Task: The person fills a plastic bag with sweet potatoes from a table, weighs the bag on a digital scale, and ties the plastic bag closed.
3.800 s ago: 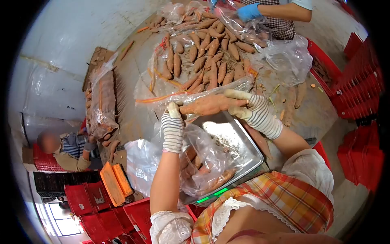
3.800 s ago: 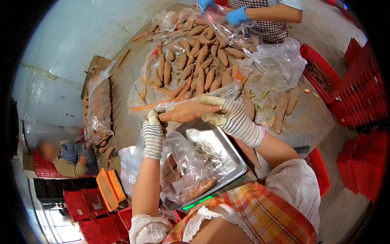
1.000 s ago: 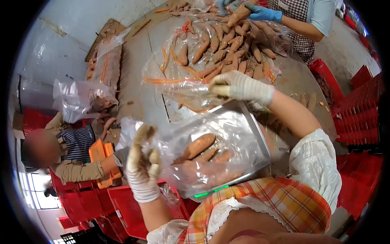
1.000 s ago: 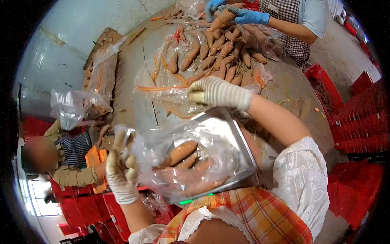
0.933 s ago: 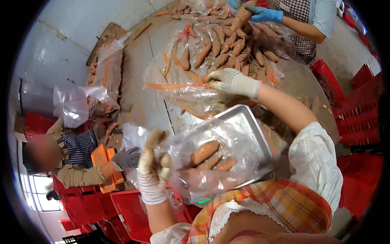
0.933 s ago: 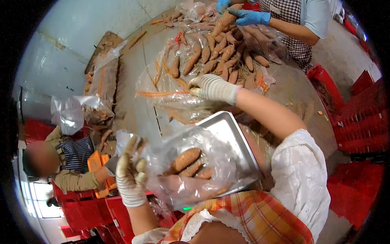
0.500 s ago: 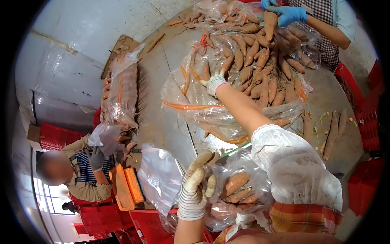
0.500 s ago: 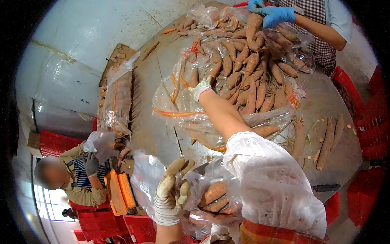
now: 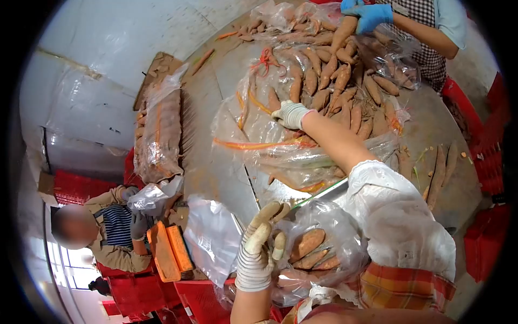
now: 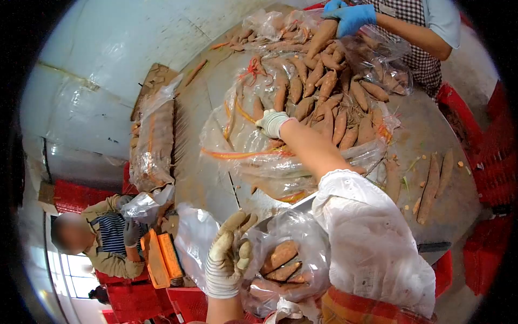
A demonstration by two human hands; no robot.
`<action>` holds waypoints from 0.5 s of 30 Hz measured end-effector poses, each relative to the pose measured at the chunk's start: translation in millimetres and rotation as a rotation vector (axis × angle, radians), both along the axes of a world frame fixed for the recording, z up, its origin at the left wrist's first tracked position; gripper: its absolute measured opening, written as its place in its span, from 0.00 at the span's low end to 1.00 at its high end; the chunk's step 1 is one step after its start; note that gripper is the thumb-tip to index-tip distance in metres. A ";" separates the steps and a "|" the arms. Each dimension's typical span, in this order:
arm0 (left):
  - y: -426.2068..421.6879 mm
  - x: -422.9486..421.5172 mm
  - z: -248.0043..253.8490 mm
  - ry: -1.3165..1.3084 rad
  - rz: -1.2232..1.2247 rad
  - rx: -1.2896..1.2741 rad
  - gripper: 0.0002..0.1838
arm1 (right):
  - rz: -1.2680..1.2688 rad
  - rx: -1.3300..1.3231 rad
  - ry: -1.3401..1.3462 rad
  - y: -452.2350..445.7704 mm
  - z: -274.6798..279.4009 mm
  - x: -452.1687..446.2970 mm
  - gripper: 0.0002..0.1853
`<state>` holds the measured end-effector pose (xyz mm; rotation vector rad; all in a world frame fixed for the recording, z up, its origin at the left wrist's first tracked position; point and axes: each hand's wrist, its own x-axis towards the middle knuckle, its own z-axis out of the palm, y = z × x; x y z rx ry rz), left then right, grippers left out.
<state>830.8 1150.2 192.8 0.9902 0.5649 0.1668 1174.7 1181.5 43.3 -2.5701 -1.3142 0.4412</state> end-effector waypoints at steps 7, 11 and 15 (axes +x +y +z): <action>-12.1 -0.9 15.5 0.015 -0.005 0.060 0.30 | 0.093 0.785 0.474 -68.7 24.1 18.9 0.18; -23.3 -0.2 16.2 -0.071 -0.080 -0.051 0.24 | -0.078 0.973 0.713 -186.0 76.1 -32.9 0.20; -47.5 6.2 19.7 0.012 -0.115 -0.081 0.27 | -0.152 1.099 0.678 -265.1 104.4 -81.1 0.18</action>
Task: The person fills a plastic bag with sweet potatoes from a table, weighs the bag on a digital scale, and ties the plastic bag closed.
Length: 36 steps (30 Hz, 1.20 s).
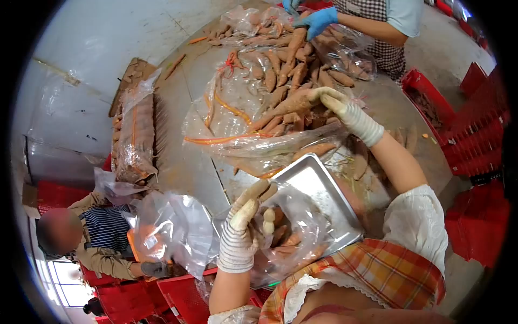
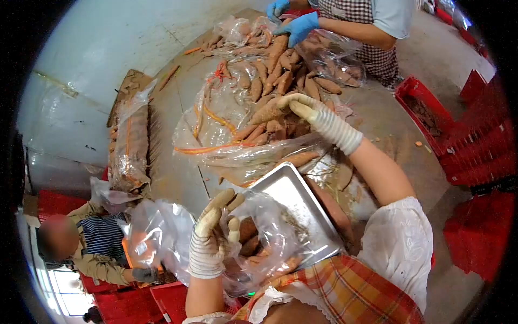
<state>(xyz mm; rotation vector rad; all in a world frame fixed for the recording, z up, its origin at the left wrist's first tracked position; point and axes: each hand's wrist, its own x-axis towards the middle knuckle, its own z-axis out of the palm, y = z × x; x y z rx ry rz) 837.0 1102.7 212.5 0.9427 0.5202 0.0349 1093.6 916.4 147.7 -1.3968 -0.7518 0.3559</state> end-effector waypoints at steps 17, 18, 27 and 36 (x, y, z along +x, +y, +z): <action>-55.0 31.8 -15.3 -0.267 0.177 -0.496 0.38 | 0.512 0.659 0.729 -10.7 20.6 -134.7 0.16; -53.8 32.4 -20.8 -0.272 0.185 -0.507 0.38 | 0.468 0.644 0.736 -8.9 10.9 -135.1 0.20; -72.3 30.8 -20.2 -0.213 0.222 -0.559 0.36 | 0.283 0.522 0.618 -21.9 19.3 -150.3 0.35; -88.3 26.3 -28.4 -0.259 0.144 -0.255 0.39 | 0.206 0.527 0.538 -41.7 21.3 -151.7 0.30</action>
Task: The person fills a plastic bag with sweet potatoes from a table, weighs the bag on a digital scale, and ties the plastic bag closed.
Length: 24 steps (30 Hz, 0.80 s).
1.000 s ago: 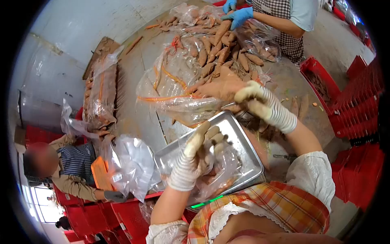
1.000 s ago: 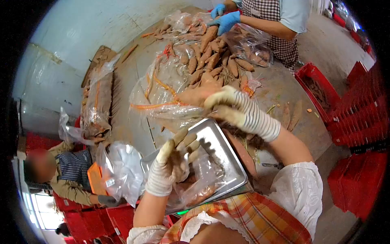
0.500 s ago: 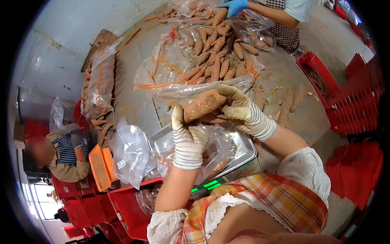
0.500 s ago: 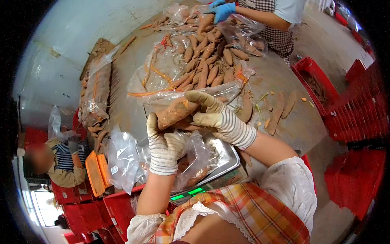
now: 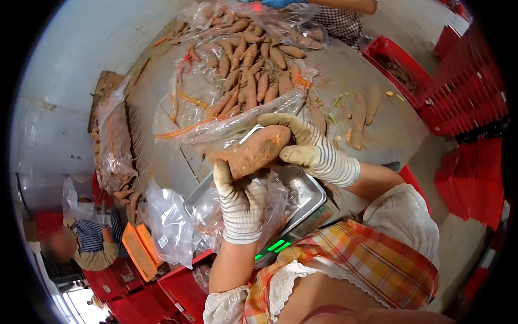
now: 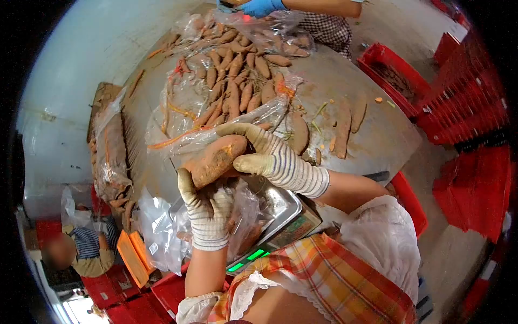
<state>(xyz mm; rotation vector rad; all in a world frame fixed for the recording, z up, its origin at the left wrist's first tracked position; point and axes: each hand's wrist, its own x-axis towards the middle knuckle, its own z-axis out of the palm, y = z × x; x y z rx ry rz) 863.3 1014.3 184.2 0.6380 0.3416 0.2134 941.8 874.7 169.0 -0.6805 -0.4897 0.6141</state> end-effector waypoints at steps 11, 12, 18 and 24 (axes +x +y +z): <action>-25.3 -3.8 20.6 0.003 -0.194 0.261 0.42 | -0.147 -0.160 -0.045 -17.0 -7.2 -1.2 0.22; -21.7 -6.9 14.8 0.004 -0.203 0.262 0.42 | -0.119 -0.141 0.004 -19.9 -6.6 1.2 0.23; -4.4 -11.4 -20.7 0.132 -0.369 0.128 0.26 | -0.222 0.013 0.106 -54.6 13.8 8.0 0.21; 0.1 -19.4 -13.4 0.049 -0.267 0.302 0.21 | -0.448 -0.229 -0.086 -183.3 7.6 17.6 0.25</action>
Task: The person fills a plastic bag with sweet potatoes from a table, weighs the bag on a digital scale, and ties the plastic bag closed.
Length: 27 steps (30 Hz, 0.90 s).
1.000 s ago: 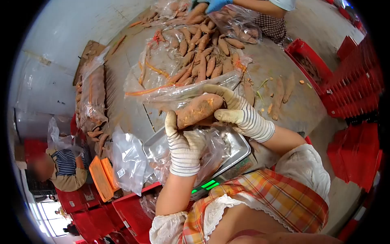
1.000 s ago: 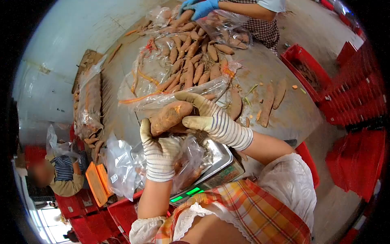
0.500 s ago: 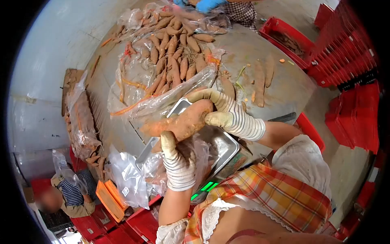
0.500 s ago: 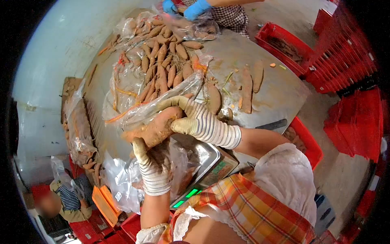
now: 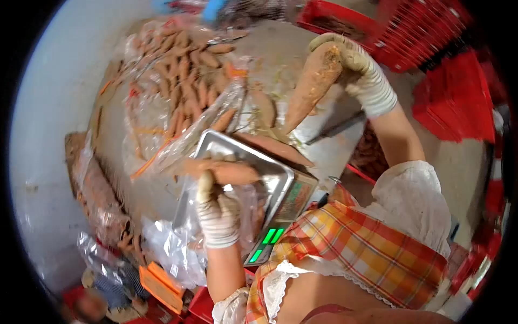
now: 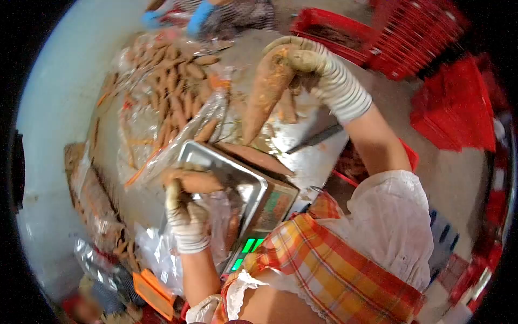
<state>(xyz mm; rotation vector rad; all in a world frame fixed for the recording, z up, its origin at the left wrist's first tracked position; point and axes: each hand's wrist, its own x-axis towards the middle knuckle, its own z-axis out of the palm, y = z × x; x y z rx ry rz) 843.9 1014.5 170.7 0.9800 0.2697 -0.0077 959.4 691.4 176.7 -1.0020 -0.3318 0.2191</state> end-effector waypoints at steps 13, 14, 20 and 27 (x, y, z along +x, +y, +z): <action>31.2 -3.7 5.2 0.023 0.054 -0.197 0.29 | -0.004 -1.294 0.135 -60.3 -27.5 -71.8 0.26; 33.6 -7.3 9.7 0.022 0.072 -0.192 0.29 | 0.031 -1.329 0.072 -39.1 -29.3 -70.5 0.25; 53.6 -21.1 20.1 0.006 0.099 -0.234 0.32 | 0.219 -1.166 -0.607 94.1 -34.0 -63.3 0.20; 48.5 -27.6 26.4 -0.049 0.184 -0.266 0.33 | 0.327 -1.289 -1.191 173.4 -63.1 -36.1 0.05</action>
